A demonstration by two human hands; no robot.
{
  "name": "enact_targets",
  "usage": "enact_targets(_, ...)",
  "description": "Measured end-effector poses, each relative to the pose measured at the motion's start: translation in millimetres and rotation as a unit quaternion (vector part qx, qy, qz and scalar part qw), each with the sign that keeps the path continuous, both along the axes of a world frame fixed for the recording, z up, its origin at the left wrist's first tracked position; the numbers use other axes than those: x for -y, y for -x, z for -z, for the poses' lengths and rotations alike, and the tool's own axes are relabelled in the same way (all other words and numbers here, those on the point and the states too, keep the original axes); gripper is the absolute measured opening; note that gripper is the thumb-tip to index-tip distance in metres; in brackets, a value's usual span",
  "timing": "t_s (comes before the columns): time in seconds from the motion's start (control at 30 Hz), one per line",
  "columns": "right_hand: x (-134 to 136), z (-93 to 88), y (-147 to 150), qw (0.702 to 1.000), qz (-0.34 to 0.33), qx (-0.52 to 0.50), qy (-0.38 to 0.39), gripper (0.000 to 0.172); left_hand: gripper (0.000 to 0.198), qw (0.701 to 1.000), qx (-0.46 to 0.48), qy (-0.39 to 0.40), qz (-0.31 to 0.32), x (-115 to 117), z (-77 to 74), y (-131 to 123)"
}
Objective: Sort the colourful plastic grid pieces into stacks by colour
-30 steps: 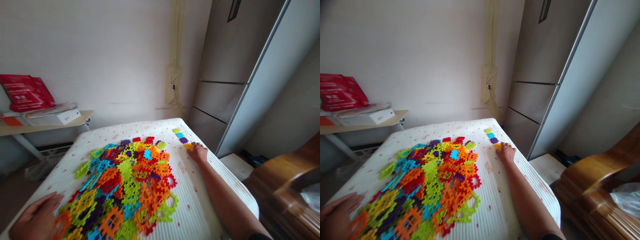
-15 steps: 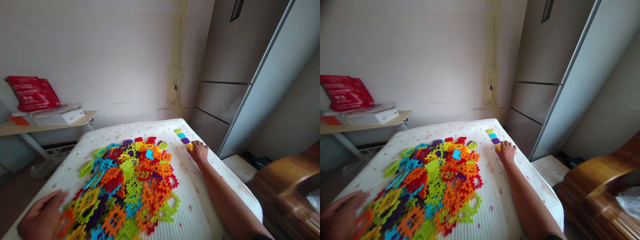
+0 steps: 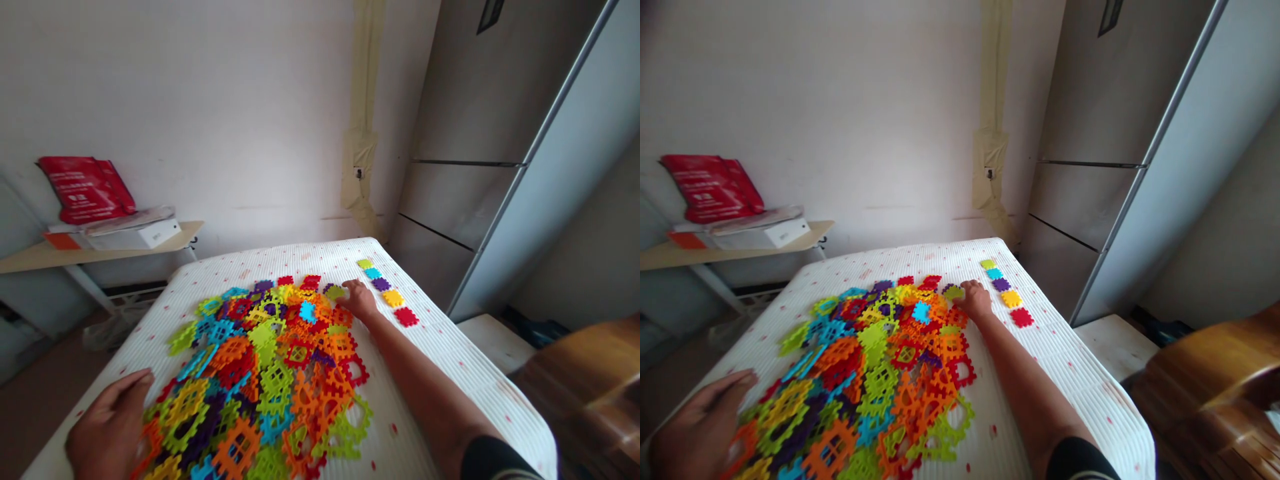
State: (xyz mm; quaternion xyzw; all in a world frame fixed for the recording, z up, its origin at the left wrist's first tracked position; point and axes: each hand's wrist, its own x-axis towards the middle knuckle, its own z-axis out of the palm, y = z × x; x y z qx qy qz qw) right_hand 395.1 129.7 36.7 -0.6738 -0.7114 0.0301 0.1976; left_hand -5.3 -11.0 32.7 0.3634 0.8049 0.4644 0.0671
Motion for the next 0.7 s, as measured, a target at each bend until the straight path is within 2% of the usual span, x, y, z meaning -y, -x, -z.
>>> enact_targets(0.1, -2.2, 1.8, 2.4, 1.000, 0.003, 0.018, 0.012, 0.043, 0.040, 0.999, 0.032, 0.027, -0.004, -1.8, -9.9, -6.8)
enact_targets(0.23, -3.4, 2.5, 5.2, 0.999, 0.005, 0.042, 0.023, 0.043, 0.040, 0.999, 0.031, 0.023, 0.017, -2.6, -21.6, -16.6)
enact_targets(0.43, -4.3, 3.4, 8.8, 0.998, -0.004, 0.064, 0.024, 0.034, 0.040, 0.993, -0.096, 0.007, 0.070, -2.3, -38.7, -31.6)
enact_targets(0.57, -4.2, 2.0, 7.3, 0.998, -0.004, 0.057, 0.029, 0.028, 0.035, 0.971, -0.189, -0.024, 0.147, -4.3, -58.6, -58.2)
enact_targets(0.63, -4.0, -0.2, 2.8, 0.998, -0.001, 0.049, 0.035, 0.032, 0.033, 0.956, -0.220, -0.034, 0.192, -4.6, -68.7, -72.1)
enact_targets(0.7, -3.8, -2.9, -4.1, 0.998, 0.008, 0.040, 0.041, 0.038, 0.033, 0.953, -0.228, -0.041, 0.197, -5.0, -74.1, -77.1)
